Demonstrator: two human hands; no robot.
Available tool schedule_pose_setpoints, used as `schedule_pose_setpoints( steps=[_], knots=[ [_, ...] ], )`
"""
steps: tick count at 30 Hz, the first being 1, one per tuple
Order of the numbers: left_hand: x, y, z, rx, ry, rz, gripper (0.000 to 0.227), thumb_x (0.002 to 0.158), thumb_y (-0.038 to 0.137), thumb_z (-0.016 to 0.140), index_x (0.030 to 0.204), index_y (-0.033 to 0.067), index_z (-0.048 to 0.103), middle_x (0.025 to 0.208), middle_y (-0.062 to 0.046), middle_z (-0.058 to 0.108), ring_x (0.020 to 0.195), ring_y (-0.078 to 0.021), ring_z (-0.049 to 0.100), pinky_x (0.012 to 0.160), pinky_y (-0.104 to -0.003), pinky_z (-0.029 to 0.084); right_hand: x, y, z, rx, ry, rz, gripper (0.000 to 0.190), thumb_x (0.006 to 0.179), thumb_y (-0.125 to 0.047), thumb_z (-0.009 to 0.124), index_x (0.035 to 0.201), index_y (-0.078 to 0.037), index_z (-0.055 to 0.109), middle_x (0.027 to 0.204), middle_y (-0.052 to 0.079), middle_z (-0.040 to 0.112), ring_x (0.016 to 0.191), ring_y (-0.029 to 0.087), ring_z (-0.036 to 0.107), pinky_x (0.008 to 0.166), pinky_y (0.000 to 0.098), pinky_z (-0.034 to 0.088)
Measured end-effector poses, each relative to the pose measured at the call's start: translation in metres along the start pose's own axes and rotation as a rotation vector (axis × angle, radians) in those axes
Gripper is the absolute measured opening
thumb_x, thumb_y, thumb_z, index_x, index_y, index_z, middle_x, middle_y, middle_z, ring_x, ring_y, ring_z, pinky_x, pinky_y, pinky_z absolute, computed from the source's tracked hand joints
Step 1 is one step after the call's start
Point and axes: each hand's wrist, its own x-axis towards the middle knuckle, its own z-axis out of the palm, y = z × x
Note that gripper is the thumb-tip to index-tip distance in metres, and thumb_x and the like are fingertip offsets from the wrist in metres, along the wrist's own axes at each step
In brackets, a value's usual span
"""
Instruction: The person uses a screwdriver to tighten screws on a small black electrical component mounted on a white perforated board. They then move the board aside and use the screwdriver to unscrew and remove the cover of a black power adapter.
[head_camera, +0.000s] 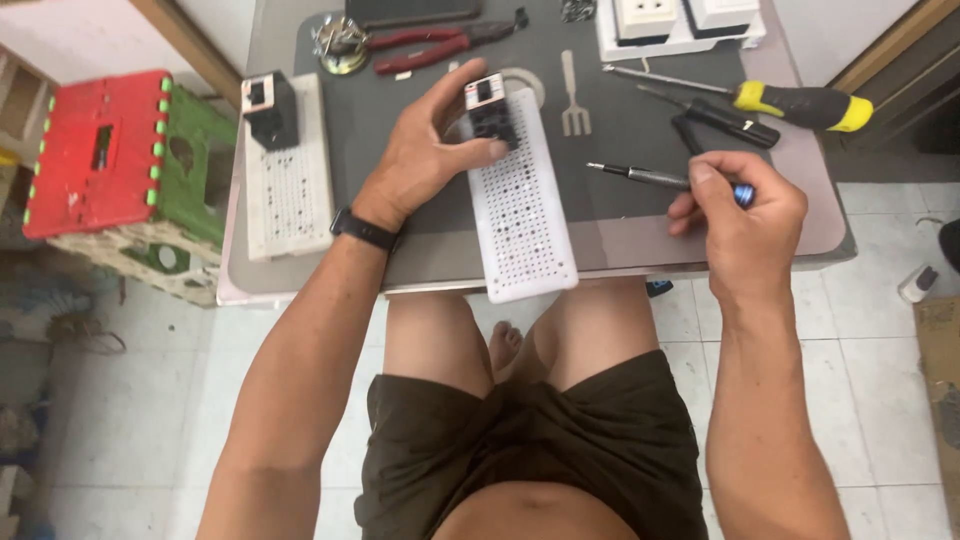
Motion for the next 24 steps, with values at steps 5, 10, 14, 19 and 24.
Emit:
schedule_pose_setpoints(
  steps=[5, 10, 14, 19, 24],
  knots=[
    [0.002, 0.007, 0.011, 0.342, 0.035, 0.15, 0.075, 0.072, 0.017, 0.086, 0.136, 0.0058, 0.047, 0.137, -0.013, 0.054, 0.126, -0.0241, 0.054, 0.11, -0.037, 0.043, 0.019, 0.003, -0.01, 0.057, -0.047, 0.063, 0.012, 0.099, -0.011, 0.059, 0.102, -0.002, 0.066, 0.066, 0.011, 0.06, 0.052, 0.016, 0.056, 0.049, 0.0242, 0.05],
    [0.008, 0.007, 0.015, 0.684, -0.082, 0.148, 0.075, 0.072, 0.033, 0.083, 0.135, 0.0106, 0.048, 0.133, -0.014, 0.058, 0.121, -0.0295, 0.055, 0.104, -0.045, 0.041, 0.014, 0.0, -0.011, 0.051, -0.063, 0.094, 0.016, 0.097, -0.012, 0.056, 0.105, -0.001, 0.064, 0.068, 0.012, 0.061, 0.053, 0.018, 0.056, 0.053, 0.0256, 0.05],
    [0.014, 0.027, 0.013, 0.371, -0.112, -0.053, 0.064, 0.074, 0.017, 0.082, 0.128, 0.009, 0.049, 0.117, -0.003, 0.062, 0.101, -0.0138, 0.06, 0.086, -0.027, 0.05, 0.002, 0.013, -0.001, -0.061, -0.139, -0.096, 0.021, 0.098, -0.012, 0.055, 0.115, -0.003, 0.061, 0.1, 0.012, 0.066, 0.086, 0.021, 0.067, 0.075, 0.029, 0.058],
    [0.018, 0.017, 0.01, 0.111, -0.084, -0.139, 0.059, 0.074, 0.012, 0.083, 0.123, 0.0095, 0.052, 0.116, 0.002, 0.062, 0.105, -0.0083, 0.06, 0.094, -0.022, 0.049, -0.026, 0.025, 0.024, -0.401, -0.16, -0.52, 0.023, 0.098, -0.011, 0.058, 0.114, 0.002, 0.068, 0.088, 0.012, 0.072, 0.06, 0.018, 0.06, 0.047, 0.0295, 0.048],
    [0.013, 0.001, 0.014, -0.076, -0.04, -0.113, 0.064, 0.072, 0.006, 0.085, 0.123, 0.0059, 0.047, 0.122, -0.006, 0.058, 0.111, -0.0144, 0.059, 0.099, -0.027, 0.051, -0.049, 0.016, 0.039, -0.459, -0.087, -0.77, 0.014, 0.092, 0.0, 0.063, 0.104, 0.005, 0.068, 0.1, 0.021, 0.072, 0.088, 0.032, 0.071, 0.076, 0.037, 0.059]
  ],
)
